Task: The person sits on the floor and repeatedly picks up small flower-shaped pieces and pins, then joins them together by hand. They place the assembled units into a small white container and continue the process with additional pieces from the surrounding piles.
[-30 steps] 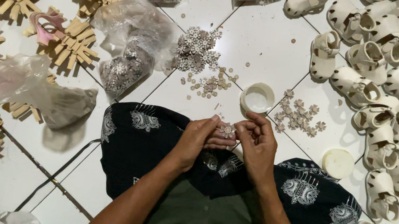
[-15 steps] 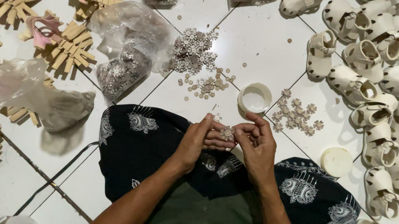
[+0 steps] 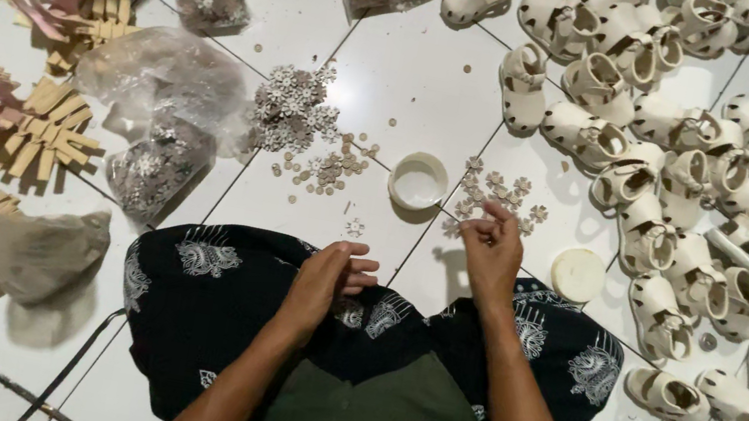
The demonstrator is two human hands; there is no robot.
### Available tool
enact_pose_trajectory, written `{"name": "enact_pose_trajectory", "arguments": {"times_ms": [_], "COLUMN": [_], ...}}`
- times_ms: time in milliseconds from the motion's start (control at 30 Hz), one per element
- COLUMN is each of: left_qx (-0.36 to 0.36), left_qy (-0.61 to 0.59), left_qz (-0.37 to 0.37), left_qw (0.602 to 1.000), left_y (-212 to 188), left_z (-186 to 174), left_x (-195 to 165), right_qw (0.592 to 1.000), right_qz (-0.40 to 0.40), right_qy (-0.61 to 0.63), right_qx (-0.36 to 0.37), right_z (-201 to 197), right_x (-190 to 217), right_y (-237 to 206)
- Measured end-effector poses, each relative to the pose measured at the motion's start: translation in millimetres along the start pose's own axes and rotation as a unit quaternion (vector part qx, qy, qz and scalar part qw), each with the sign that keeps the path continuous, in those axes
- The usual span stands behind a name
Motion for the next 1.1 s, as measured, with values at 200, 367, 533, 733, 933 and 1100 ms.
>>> {"name": "enact_pose_trajectory", "arguments": {"times_ms": [200, 367, 533, 733, 933, 1100], "left_qx": [-0.015, -0.078, -0.154, -0.276, -0.361, -0.319], "left_qy": [0.034, 0.051, 0.007, 0.058, 0.322, 0.382], "left_qz": [0.01, 0.016, 0.078, 0.068, 0.175, 0.109], "left_qw": [0.999, 0.996, 0.985, 0.957, 0.857, 0.86], "left_y": [-2.2, 1.3, 25.4, 64.9, 85.9, 92.3], "left_z": [-8.9, -21.0, -53.4, -99.9, -109.9, -87.8], "left_x": [-8.2, -13.2, 0.1, 15.3, -10.8, -23.4], "right_qw": [0.976, 0.967, 0.992, 0.996, 0.987, 0.987], "right_qz": [0.125, 0.096, -0.024, -0.07, -0.096, -0.079], "right_qy": [-0.108, -0.156, 0.014, -0.01, -0.129, -0.134], "right_qx": [-0.139, -0.18, -0.125, -0.047, 0.017, 0.032], "right_z": [-24.8, -37.6, -41.2, -19.4, 1.9, 9.6], "right_x": [-53.5, -56.8, -47.7, -11.9, 19.6, 21.1], "right_y": [43.4, 39.9, 30.7, 6.0, -18.8, -32.9]}}
Point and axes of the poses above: each hand's wrist, its own y-axis towards the middle knuckle, its own z-axis out of the palm, x = y × z, the point moved 2 cm from there along y, towards the middle knuckle, and after that the axes turned 3 degrees about y, right-handed, at the moved point
